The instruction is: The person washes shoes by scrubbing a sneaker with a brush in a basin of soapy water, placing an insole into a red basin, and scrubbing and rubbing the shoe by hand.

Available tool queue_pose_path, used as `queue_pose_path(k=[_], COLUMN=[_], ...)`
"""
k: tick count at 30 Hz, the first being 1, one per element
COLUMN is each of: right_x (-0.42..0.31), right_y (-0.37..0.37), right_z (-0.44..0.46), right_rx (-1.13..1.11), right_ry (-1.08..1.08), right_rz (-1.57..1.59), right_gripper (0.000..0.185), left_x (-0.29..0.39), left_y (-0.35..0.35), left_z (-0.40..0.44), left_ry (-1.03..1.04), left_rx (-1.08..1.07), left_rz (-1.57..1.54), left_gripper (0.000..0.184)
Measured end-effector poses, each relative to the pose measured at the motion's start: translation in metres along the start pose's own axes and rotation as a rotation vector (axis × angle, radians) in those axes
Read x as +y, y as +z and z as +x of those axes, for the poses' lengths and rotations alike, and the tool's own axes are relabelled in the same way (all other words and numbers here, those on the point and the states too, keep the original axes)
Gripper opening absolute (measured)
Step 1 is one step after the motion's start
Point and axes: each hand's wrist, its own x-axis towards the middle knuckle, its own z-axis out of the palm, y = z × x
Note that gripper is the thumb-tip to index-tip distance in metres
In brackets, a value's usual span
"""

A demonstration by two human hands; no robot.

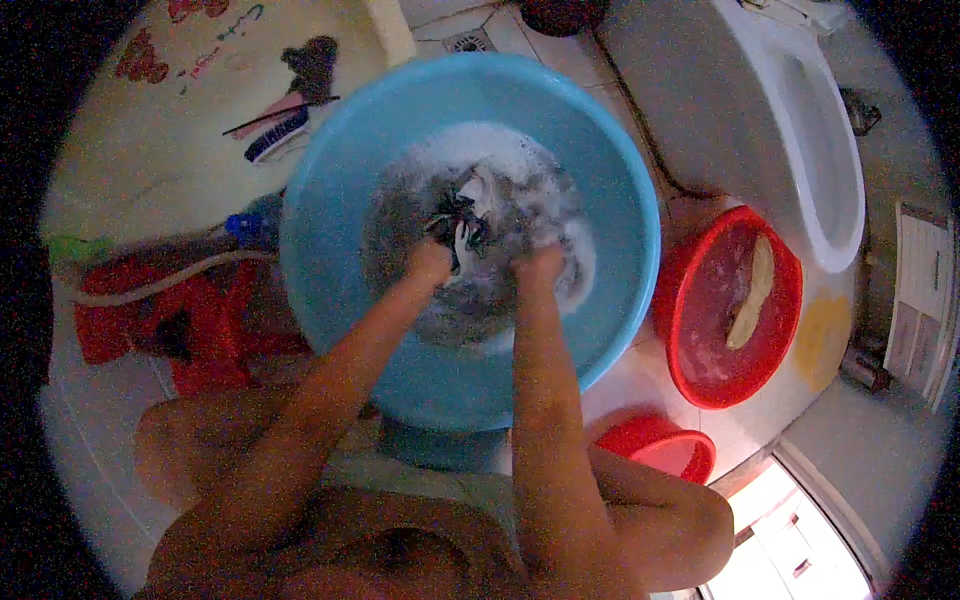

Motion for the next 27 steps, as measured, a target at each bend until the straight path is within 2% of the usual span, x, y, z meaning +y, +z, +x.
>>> queue_pose_path(k=[1, 2, 3, 5, 7, 8, 11, 13, 14, 16, 17, 20, 22, 25, 27], right_x=[-0.003, -0.003, 0.002, 0.012, 0.002, -0.003, 0.013, 0.022, 0.027, 0.023, 0.015, 0.0, -0.004, 0.0, 0.0], right_y=[0.017, 0.028, 0.034, 0.034, 0.034, 0.035, -0.041, -0.038, -0.032, -0.002, 0.01, 0.021, 0.019, 0.015, 0.011], right_z=[-0.007, -0.008, -0.006, -0.004, -0.022, -0.031, 0.025, 0.01, 0.0, -0.032, -0.044, -0.052, -0.045, -0.039, -0.04], right_rx=[-0.147, -0.3, -0.301, -0.29, -0.095, 0.001, -0.012, -0.069, -0.102, -0.194, -0.242, -0.321, -0.411, -0.565, -0.624], right_ry=[0.036, 0.072, 0.045, -0.003, -0.105, -0.154, -0.084, 0.045, 0.108, 0.19, 0.227, 0.218, 0.334, 0.423, 0.423], right_rz=[-0.046, -0.092, -0.163, -0.304, -0.405, -0.455, -0.338, -0.45, -0.507, -0.41, -0.361, -0.472, -0.468, -0.472, -0.491], right_gripper=[0.031, 0.026, 0.028, 0.033, 0.034, 0.034, 0.044, 0.057, 0.063, 0.074, 0.079, 0.083, 0.083, 0.08, 0.078], left_x=[0.015, 0.012, 0.001, -0.018, -0.019, -0.016, 0.002, -0.009, -0.014, -0.009, -0.008, -0.02, -0.03, -0.019, -0.015], left_y=[-0.005, 0.005, 0.023, 0.047, 0.052, 0.049, 0.034, 0.037, 0.035, 0.022, 0.021, 0.015, 0.01, 0.005, 0.002], left_z=[-0.002, 0.006, 0.021, 0.038, 0.048, 0.05, 0.031, 0.027, 0.025, 0.014, 0.012, 0.012, 0.005, -0.013, -0.026], left_ry=[-0.091, -0.069, -0.047, -0.081, -0.174, -0.223, -0.262, -0.148, -0.125, -0.066, -0.07, -0.072, -0.058, -0.352, -0.355], left_rx=[-0.063, -0.035, -0.007, 0.004, -0.02, -0.036, -0.103, -0.193, -0.257, -0.376, -0.411, -0.499, -0.539, -0.442, -0.464], left_rz=[0.03, -0.06, -0.151, -0.362, -0.61, -0.551, -0.464, -0.524, -0.665, -0.951, -0.985, -1.138, -1.301, -1.41, -1.456], left_gripper=[0.039, 0.04, 0.041, 0.043, 0.045, 0.045, 0.044, 0.043, 0.042, 0.04, 0.039, 0.037, 0.034, 0.034, 0.035])
